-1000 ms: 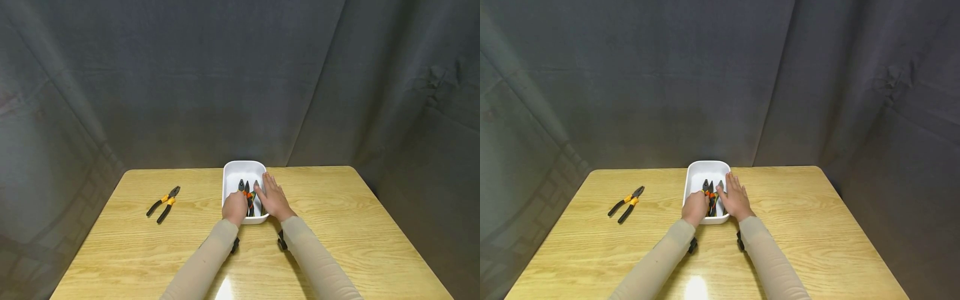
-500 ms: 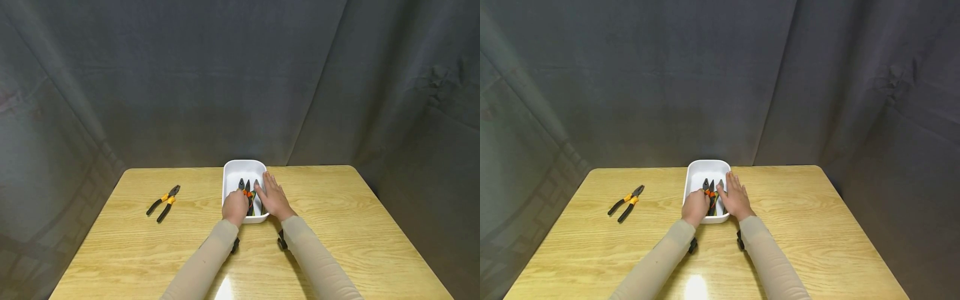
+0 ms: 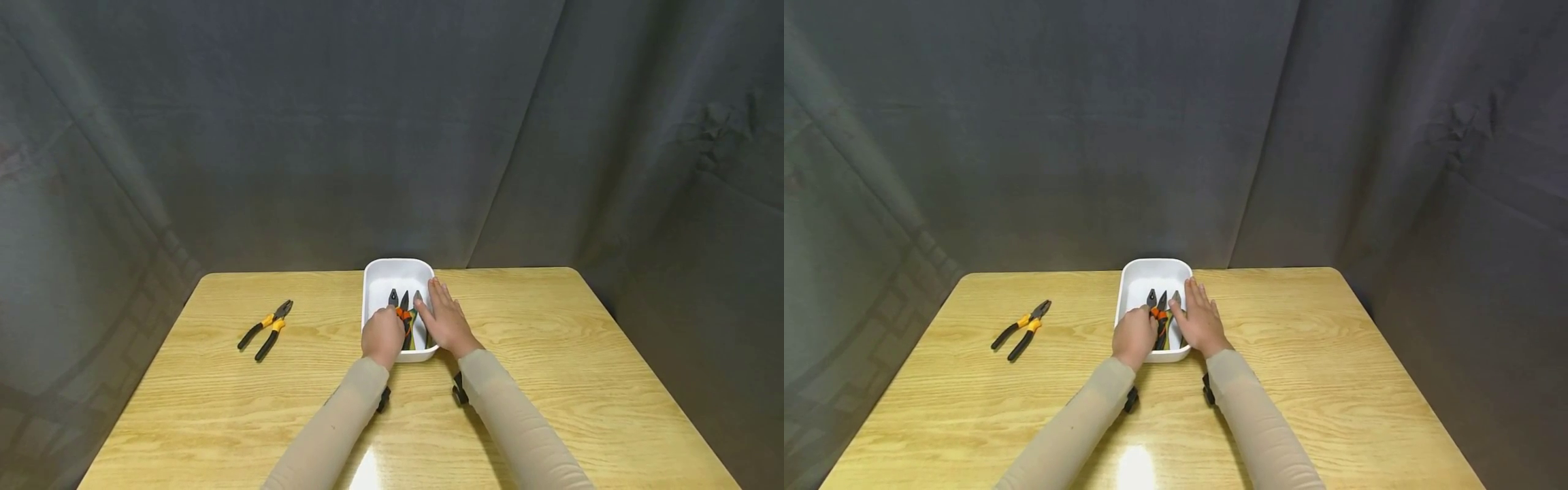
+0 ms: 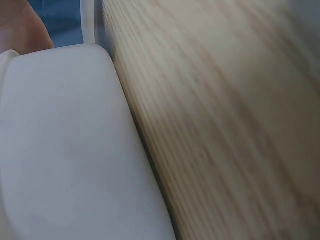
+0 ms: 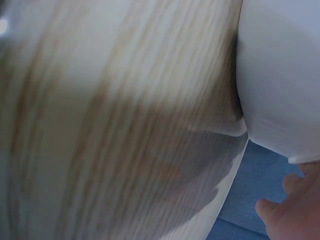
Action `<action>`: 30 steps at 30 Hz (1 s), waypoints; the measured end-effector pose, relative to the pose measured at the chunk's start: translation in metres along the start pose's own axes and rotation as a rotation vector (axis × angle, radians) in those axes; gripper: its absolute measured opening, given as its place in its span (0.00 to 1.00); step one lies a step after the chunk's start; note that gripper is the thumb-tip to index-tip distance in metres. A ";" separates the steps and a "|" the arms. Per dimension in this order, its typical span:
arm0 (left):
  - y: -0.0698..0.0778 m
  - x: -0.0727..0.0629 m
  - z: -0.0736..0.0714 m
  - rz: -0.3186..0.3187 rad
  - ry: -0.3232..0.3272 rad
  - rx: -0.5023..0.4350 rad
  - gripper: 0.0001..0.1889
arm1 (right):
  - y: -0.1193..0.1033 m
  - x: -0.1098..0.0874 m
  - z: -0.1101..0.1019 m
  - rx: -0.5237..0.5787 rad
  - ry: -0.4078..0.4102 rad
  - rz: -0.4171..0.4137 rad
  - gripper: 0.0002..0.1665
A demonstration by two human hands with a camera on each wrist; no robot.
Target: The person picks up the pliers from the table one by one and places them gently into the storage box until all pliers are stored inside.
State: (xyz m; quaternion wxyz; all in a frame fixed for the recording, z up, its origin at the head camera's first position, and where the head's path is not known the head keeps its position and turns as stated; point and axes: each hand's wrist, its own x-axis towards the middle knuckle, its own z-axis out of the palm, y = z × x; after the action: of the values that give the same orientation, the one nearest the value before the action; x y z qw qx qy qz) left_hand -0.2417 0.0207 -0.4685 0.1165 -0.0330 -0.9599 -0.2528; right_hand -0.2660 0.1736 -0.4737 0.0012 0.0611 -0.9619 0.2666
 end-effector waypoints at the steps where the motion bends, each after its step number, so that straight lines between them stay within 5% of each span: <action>1: 0.000 0.000 0.000 0.003 0.005 0.005 0.07 | 0.000 0.000 0.000 0.000 -0.002 0.003 0.44; 17: 0.002 0.000 -0.001 0.013 -0.016 0.080 0.13 | 0.000 0.000 0.000 0.011 0.011 -0.007 0.43; 30: 0.000 0.000 0.000 0.030 -0.017 0.048 0.15 | 0.001 0.001 0.001 0.007 0.011 -0.011 0.44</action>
State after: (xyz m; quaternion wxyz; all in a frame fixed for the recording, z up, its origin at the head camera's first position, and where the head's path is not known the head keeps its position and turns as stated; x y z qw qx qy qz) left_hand -0.2417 0.0208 -0.4681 0.1128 -0.0469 -0.9660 -0.2278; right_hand -0.2666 0.1742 -0.4747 0.0077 0.0651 -0.9606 0.2701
